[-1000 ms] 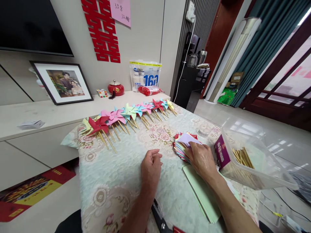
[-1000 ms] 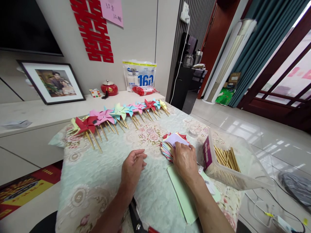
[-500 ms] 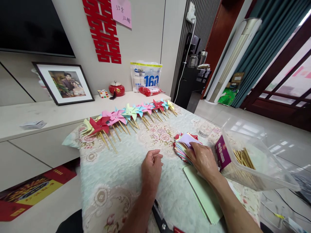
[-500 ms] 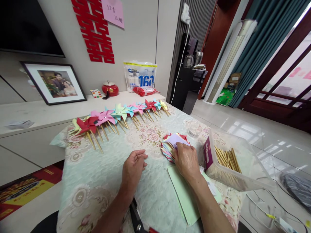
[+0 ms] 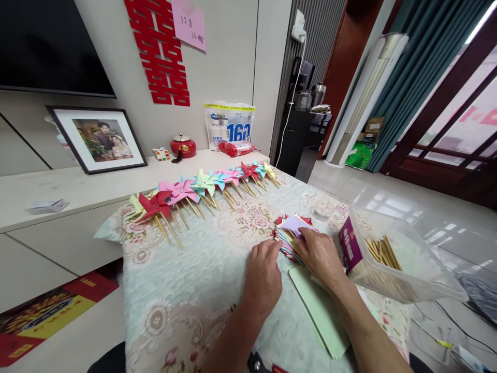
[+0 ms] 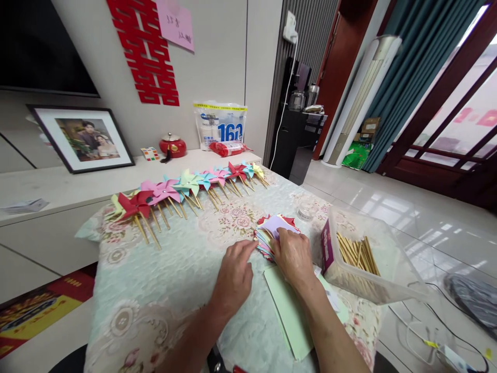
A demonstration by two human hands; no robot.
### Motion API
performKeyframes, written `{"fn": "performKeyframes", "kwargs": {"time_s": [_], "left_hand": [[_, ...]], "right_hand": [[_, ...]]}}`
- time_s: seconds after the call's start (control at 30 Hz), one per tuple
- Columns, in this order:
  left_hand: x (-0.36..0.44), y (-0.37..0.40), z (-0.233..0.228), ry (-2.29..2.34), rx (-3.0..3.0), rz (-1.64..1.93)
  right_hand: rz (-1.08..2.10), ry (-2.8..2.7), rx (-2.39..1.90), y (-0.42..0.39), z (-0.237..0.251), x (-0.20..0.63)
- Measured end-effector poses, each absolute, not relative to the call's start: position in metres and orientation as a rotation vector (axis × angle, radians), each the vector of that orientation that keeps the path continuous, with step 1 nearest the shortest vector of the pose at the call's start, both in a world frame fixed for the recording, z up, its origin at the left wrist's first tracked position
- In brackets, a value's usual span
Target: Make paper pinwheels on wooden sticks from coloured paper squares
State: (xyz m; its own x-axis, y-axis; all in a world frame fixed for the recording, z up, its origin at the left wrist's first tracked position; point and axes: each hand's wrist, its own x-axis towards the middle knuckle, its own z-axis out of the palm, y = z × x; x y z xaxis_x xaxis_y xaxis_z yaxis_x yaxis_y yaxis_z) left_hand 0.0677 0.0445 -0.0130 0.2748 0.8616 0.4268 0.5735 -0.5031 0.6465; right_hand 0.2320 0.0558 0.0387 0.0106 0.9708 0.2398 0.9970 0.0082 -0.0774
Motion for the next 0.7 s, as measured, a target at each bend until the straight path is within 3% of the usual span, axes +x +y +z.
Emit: {"fn": "performKeyframes", "kwargs": {"time_s": [0.17, 0.7], "left_hand": [[0.096, 0.054, -0.009, 1.5, 2.367, 0.849], [0.098, 0.061, -0.016, 1.599, 2.45, 0.812]], "right_hand": [[-0.17, -2.034, -2.064, 0.056, 0.039, 0.234], [-0.101, -2.028, -2.079, 0.055, 0.044, 0.235]]}}
